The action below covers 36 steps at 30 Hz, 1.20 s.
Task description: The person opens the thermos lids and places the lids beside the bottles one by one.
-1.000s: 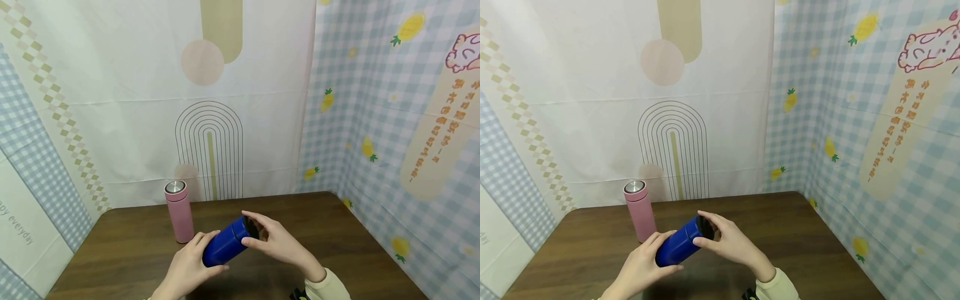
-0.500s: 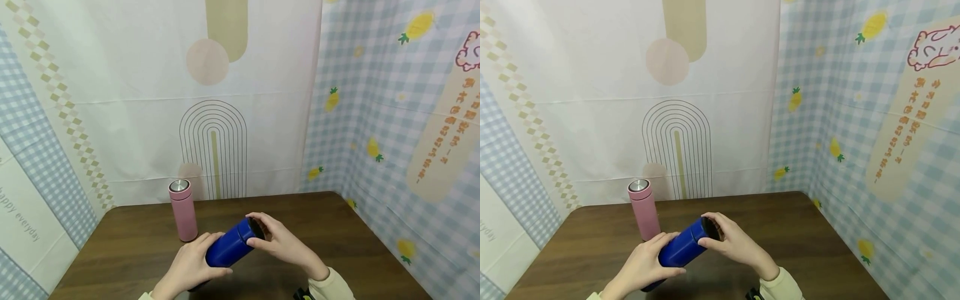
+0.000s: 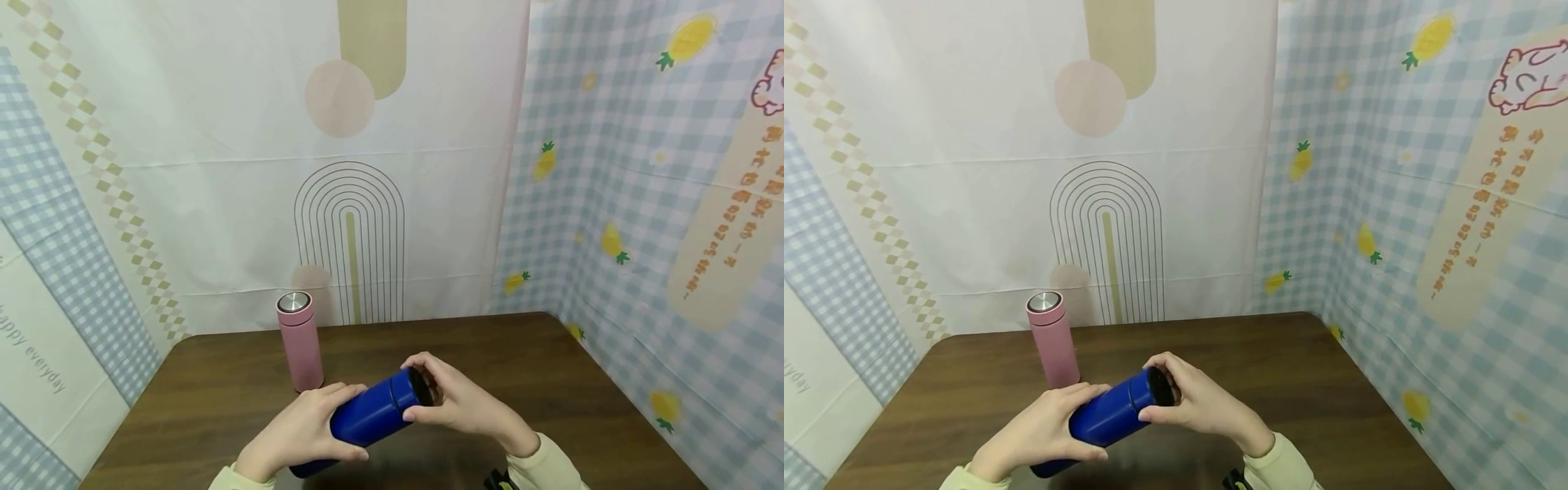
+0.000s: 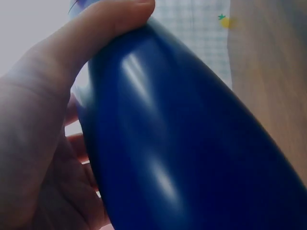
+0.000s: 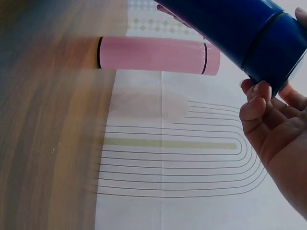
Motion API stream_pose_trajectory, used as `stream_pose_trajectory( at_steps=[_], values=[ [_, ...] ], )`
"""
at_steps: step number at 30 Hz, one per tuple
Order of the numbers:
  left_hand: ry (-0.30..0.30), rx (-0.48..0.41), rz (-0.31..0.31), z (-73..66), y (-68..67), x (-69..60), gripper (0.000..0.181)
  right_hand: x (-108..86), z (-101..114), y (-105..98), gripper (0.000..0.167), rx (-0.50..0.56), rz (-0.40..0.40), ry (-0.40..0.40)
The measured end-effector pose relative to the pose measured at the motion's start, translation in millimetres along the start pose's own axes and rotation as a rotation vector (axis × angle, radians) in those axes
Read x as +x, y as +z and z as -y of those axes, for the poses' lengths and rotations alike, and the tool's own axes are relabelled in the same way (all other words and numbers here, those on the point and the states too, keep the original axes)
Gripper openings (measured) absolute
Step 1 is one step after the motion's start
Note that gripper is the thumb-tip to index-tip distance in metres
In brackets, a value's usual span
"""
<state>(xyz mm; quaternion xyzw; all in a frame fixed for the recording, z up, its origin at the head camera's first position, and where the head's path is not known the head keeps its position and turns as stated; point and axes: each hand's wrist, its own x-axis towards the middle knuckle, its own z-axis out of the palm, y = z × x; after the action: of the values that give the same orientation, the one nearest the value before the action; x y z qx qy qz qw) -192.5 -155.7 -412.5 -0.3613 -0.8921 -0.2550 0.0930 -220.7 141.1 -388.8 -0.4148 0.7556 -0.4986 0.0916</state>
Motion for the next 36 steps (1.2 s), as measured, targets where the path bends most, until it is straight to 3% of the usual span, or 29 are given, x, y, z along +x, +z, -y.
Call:
stream_pose_trajectory(
  at_steps=[9,16,22,30,36],
  values=[
    [-0.022,-0.047,0.039,7.0,-1.3,-0.5,0.078,5.1,-0.4,-3.3,0.048,-0.064,0.05,-0.02],
    [0.003,-0.084,0.065,10.6,-1.3,1.7,0.078,3.1,-6.7,-3.6,0.048,-0.076,0.055,-0.019],
    [0.038,-0.063,0.077,10.7,-4.7,6.4,0.078,-0.1,-6.5,-4.2,0.049,-0.092,0.041,-0.04],
    [0.03,-0.088,0.083,11.4,-7.4,1.7,0.077,0.9,-2.3,0.3,0.055,-0.184,0.031,-0.241],
    [0.008,-0.101,0.105,7.1,-6.5,-0.2,0.074,0.2,-5.7,3.3,0.057,-0.247,-0.032,-0.314]
  ],
)
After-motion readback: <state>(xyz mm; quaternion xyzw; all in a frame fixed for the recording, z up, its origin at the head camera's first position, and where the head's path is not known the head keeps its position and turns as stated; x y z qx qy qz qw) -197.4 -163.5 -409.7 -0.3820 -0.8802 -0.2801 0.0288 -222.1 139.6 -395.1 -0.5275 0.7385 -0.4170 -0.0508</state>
